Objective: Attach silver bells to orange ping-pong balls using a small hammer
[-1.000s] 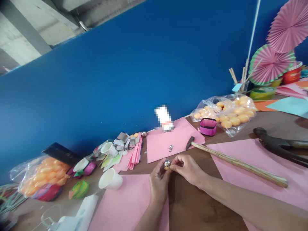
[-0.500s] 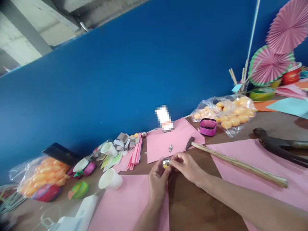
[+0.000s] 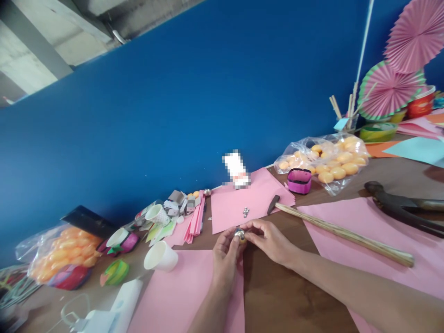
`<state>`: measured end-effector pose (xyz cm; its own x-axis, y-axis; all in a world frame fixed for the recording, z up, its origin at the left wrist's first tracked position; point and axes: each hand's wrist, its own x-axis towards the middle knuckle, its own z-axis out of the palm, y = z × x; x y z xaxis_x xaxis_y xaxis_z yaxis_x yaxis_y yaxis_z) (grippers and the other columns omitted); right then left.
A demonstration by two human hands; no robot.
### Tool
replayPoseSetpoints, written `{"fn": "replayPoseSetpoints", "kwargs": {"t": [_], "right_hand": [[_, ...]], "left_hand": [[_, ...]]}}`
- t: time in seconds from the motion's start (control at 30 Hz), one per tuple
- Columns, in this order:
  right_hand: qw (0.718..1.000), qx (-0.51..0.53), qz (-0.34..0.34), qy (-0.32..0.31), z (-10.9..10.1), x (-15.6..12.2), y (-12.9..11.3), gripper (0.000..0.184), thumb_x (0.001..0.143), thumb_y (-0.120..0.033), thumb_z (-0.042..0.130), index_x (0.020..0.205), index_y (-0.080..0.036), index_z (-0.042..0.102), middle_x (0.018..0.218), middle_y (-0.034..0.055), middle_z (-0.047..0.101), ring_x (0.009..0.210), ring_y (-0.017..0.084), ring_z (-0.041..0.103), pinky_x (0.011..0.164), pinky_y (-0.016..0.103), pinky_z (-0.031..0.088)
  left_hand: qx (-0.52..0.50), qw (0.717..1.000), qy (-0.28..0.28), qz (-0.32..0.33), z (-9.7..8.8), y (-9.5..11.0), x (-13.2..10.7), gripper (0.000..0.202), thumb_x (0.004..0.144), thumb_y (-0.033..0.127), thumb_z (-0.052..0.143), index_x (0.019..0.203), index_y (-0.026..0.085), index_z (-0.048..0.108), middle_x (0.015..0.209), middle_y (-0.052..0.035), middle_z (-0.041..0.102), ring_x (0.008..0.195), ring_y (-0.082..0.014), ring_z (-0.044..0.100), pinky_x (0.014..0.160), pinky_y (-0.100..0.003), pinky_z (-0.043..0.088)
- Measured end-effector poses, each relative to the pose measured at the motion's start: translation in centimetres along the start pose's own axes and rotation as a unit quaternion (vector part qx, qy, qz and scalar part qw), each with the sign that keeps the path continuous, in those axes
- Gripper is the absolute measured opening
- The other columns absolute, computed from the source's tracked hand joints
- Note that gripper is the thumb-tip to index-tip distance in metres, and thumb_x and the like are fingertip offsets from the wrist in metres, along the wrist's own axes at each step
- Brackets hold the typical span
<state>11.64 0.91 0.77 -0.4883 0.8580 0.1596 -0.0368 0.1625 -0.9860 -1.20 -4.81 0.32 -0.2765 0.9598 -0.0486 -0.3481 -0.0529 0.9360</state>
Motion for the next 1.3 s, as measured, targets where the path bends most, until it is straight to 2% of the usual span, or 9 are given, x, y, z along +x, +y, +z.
{"fn": "replayPoseSetpoints", "kwargs": {"t": [0.13,0.23,0.5,0.63,0.77,0.9,1.1,1.3], "right_hand": [[0.999,0.028,0.020,-0.012,0.3,0.0,-0.4,0.034,0.075,-0.034,0.061,0.105,-0.017,0.062,0.099,0.0060,0.066,0.095,0.022,0.059,0.088,0.036,0.047],[0.997,0.055,0.055,-0.004,0.5,-0.1,-0.7,0.041,0.070,-0.036,0.065,0.106,-0.017,0.061,0.101,0.0066,0.066,0.098,0.023,0.058,0.090,0.039,0.045],[0.980,0.171,0.103,-0.007,0.5,-0.3,-1.2,0.038,0.067,-0.031,0.070,0.102,-0.017,0.063,0.101,0.0069,0.066,0.098,0.021,0.058,0.093,0.039,0.041],[0.979,0.174,0.105,-0.003,0.6,-0.3,-1.3,0.037,0.067,-0.030,0.069,0.101,-0.017,0.062,0.101,0.0067,0.066,0.097,0.020,0.058,0.093,0.038,0.041],[0.983,0.158,0.099,-0.009,0.5,-0.2,-1.5,0.037,0.069,-0.030,0.067,0.103,-0.017,0.062,0.102,0.0065,0.066,0.100,0.021,0.057,0.094,0.039,0.041],[0.988,0.129,0.090,-0.014,0.2,-0.3,-1.4,0.040,0.070,-0.029,0.065,0.109,-0.019,0.059,0.104,0.0059,0.065,0.102,0.021,0.057,0.094,0.038,0.041],[0.988,0.127,0.092,-0.014,0.2,-0.5,-1.1,0.040,0.071,-0.028,0.063,0.110,-0.019,0.058,0.102,0.0049,0.065,0.100,0.021,0.057,0.091,0.038,0.043],[0.983,0.151,0.098,-0.026,0.3,-0.5,-1.5,0.036,0.070,-0.024,0.062,0.105,-0.017,0.060,0.099,0.0054,0.066,0.096,0.020,0.058,0.088,0.036,0.044]], "left_hand": [[-0.041,0.999,-0.003,-0.019,-0.1,0.1,0.1,0.044,0.070,0.034,0.067,0.110,0.017,0.059,0.112,-0.0123,0.060,0.105,-0.0258,0.056,0.090,-0.039,0.046],[-0.052,0.998,-0.010,-0.023,-0.1,-0.3,0.2,0.043,0.070,0.035,0.066,0.109,0.016,0.060,0.111,-0.0132,0.061,0.105,-0.0269,0.056,0.089,-0.040,0.046],[-0.040,0.999,-0.011,-0.029,-0.1,-0.1,-0.1,0.040,0.073,0.033,0.064,0.107,0.014,0.059,0.108,-0.0125,0.062,0.102,-0.0259,0.058,0.089,-0.039,0.047],[-0.055,0.998,-0.015,-0.028,0.0,0.0,-0.2,0.039,0.073,0.030,0.065,0.108,0.014,0.058,0.110,-0.0125,0.062,0.105,-0.0256,0.057,0.091,-0.040,0.045],[-0.081,0.996,0.007,-0.034,0.5,0.0,-0.3,0.038,0.071,0.030,0.067,0.105,0.015,0.060,0.109,-0.0119,0.062,0.105,-0.0253,0.057,0.090,-0.038,0.045],[-0.109,0.993,-0.001,-0.033,1.1,0.4,-0.5,0.035,0.071,0.031,0.066,0.101,0.014,0.062,0.106,-0.0119,0.064,0.102,-0.0253,0.058,0.089,-0.039,0.046],[-0.087,0.995,0.021,-0.050,1.3,0.8,-0.7,0.038,0.064,0.031,0.072,0.096,0.015,0.063,0.101,-0.0111,0.065,0.099,-0.0247,0.059,0.086,-0.036,0.046],[-0.077,0.996,0.029,-0.032,1.2,0.3,-0.7,0.040,0.060,0.032,0.074,0.094,0.015,0.060,0.096,-0.0103,0.065,0.093,-0.0231,0.062,0.081,-0.035,0.048]]}}
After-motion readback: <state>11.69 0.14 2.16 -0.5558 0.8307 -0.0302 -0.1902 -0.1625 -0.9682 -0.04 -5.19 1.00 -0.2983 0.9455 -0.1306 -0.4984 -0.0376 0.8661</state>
